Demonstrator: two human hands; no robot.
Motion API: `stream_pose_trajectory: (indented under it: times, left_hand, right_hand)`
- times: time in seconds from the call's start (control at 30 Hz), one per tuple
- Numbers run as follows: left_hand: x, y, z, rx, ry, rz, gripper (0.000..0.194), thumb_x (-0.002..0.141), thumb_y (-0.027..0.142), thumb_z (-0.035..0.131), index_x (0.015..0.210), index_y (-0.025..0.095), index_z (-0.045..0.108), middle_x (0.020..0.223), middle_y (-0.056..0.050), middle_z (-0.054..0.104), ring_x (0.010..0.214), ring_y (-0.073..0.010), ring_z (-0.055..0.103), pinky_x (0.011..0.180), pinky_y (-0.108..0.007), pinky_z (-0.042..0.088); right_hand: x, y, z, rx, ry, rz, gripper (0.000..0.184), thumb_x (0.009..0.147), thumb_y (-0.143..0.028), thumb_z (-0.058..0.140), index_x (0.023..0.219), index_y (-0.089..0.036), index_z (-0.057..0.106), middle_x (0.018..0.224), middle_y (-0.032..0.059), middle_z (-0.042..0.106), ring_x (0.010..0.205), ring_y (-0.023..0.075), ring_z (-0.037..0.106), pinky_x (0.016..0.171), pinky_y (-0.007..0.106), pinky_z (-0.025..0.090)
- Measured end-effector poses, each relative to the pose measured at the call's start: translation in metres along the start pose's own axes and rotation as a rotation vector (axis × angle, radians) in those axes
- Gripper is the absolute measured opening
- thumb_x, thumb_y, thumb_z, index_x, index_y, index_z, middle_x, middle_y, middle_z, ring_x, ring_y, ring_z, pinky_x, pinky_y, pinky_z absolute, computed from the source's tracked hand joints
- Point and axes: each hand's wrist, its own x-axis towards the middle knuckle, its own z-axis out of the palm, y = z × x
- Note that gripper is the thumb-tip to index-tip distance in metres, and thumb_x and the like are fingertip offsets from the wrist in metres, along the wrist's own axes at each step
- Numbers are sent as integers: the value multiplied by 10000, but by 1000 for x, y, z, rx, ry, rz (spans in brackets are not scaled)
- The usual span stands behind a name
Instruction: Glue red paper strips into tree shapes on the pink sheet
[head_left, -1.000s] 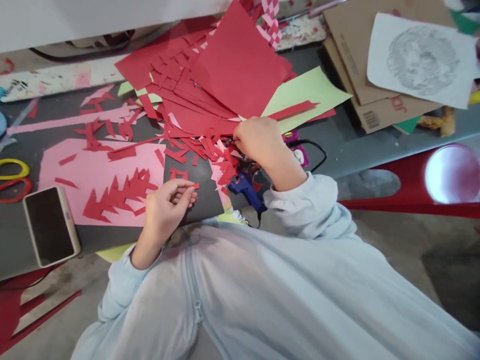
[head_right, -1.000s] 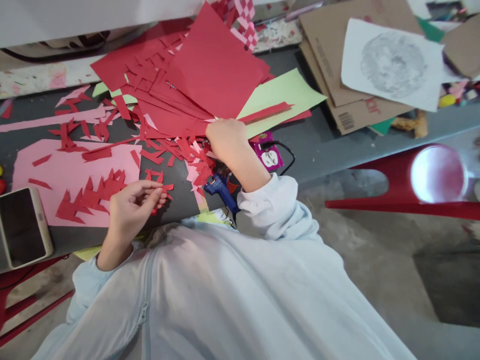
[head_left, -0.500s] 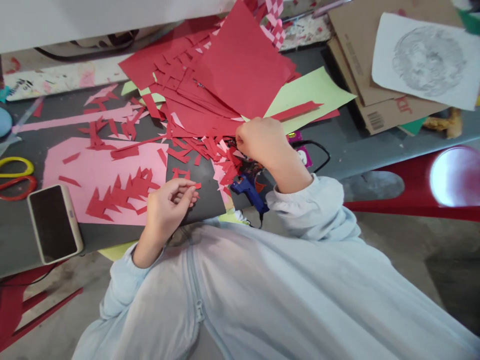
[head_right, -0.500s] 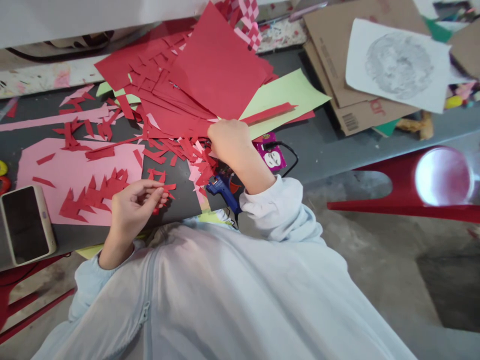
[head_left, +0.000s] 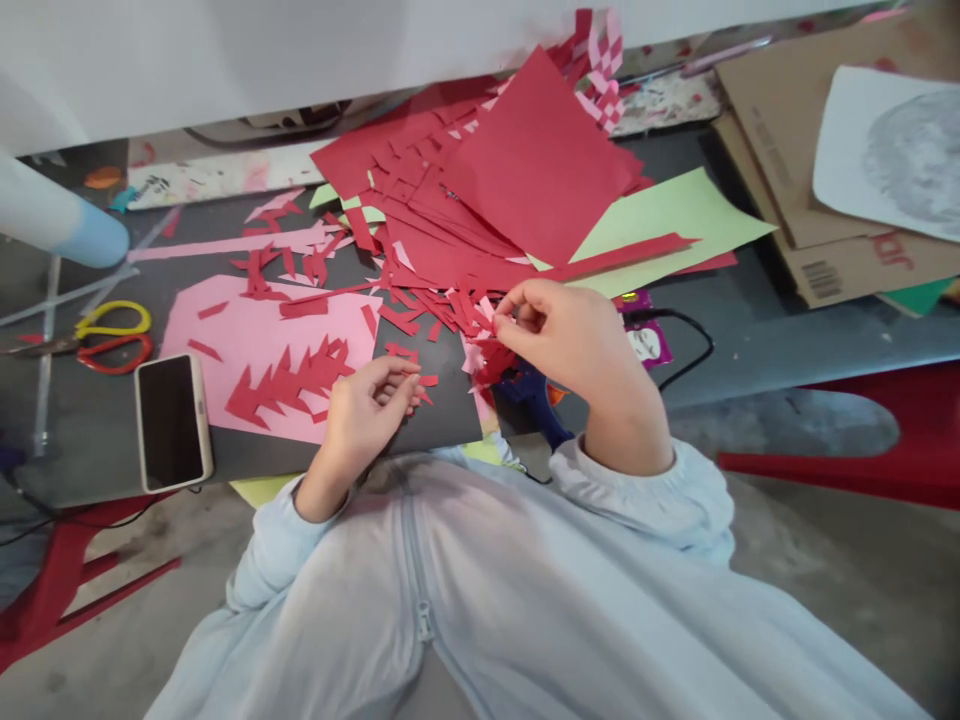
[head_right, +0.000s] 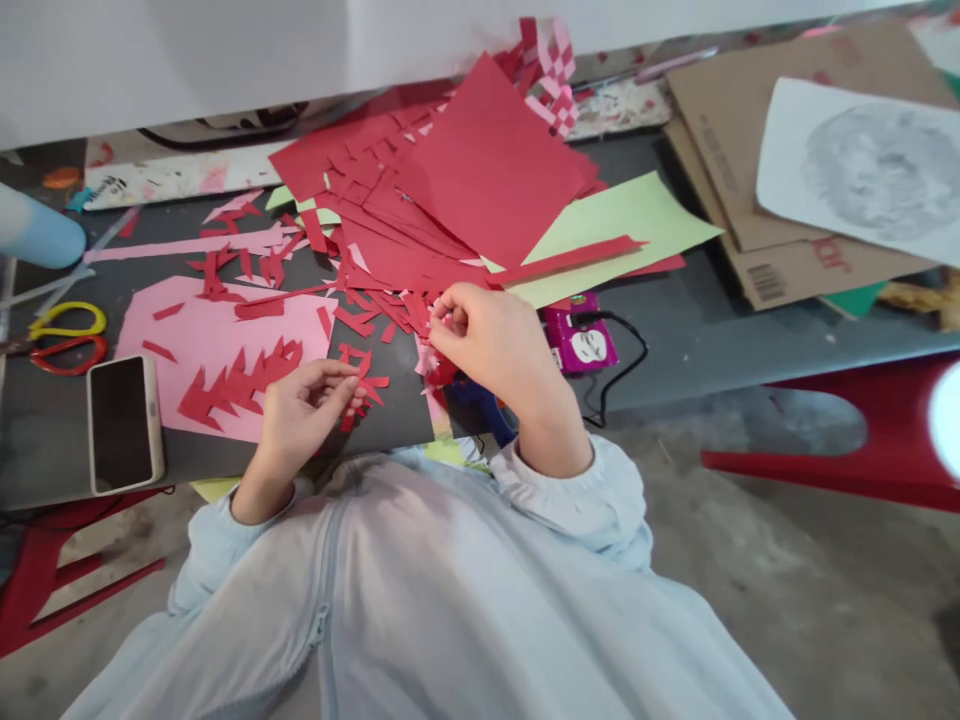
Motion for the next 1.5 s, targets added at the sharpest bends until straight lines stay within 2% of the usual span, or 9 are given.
stream_pose_trajectory:
  times: [0.1,0.2,0.33,0.47,0.6,0.9,1.07,1.2,1.5]
  left_hand:
    - [-1,-3,-4,3,29,39,219,870,381,678,955,182,707,743,-29,747,656,-141,729,594,-218,588]
    - [-3,0,-6,-31,57,57,215,869,376,686,955,181,712,740,-24,743,671,-138,733,590,-206,583]
    - [-5,10,-5,-155,34,-5,257,828,403,731,925,167,706,711,-25,745,607,-139,717,545,-214,579]
    - [-8,13,-6,-258,14,-56,319,806,459,758,883,154,702,686,-32,741,577,-137,701,515,-217,571]
    - [-11,7,-9,-294,26,-20,317,810,471,767,860,163,710,678,-28,737,583,-136,699,534,-222,579]
    - [-16,11,-19,-156,65,46,350,782,516,778,824,172,736,706,-24,718,586,-140,692,538,-242,575]
    - [-18,14,-19,-140,80,55,282,793,465,767,808,184,748,681,-9,707,571,-129,680,538,-233,573]
    - [-18,13,-16,-144,100,58,228,796,420,765,804,192,757,672,-2,714,561,-124,677,528,-218,571]
    - [-20,10,-12,-65,155,89,223,823,414,747,815,192,771,666,-7,724,544,-124,668,517,-220,563]
  right_hand:
    - [-5,-3,12,307,-2,-41,57,801,-258,649,808,-206,671,597,-26,572,533,129,502,537,270,376]
    - [-8,-12,25,587,-72,-64,131,830,-323,652,829,-195,681,604,-34,544,513,105,458,498,249,368]
    - [-13,-29,42,748,-126,-116,159,808,-344,684,815,-185,685,596,-42,523,505,90,418,466,231,337]
    - [-22,-37,56,680,-58,-197,121,821,-307,670,820,-191,704,591,-44,524,520,95,418,492,239,343]
    - [-28,-37,65,556,-66,-316,107,858,-274,643,868,-197,717,601,-39,553,538,105,465,536,244,376]
    - [-29,-35,68,389,-27,-542,183,938,-345,593,852,-220,695,668,-8,631,566,123,505,589,259,410]
    - [-29,-34,67,318,23,-588,246,971,-377,546,850,-235,705,673,3,648,577,134,524,606,271,432]
    - [-29,-32,67,317,93,-643,213,965,-343,578,840,-236,714,658,-3,648,569,129,529,599,267,432]
    - [-30,-30,68,308,140,-675,226,975,-302,558,833,-230,718,663,3,657,576,127,536,598,264,431]
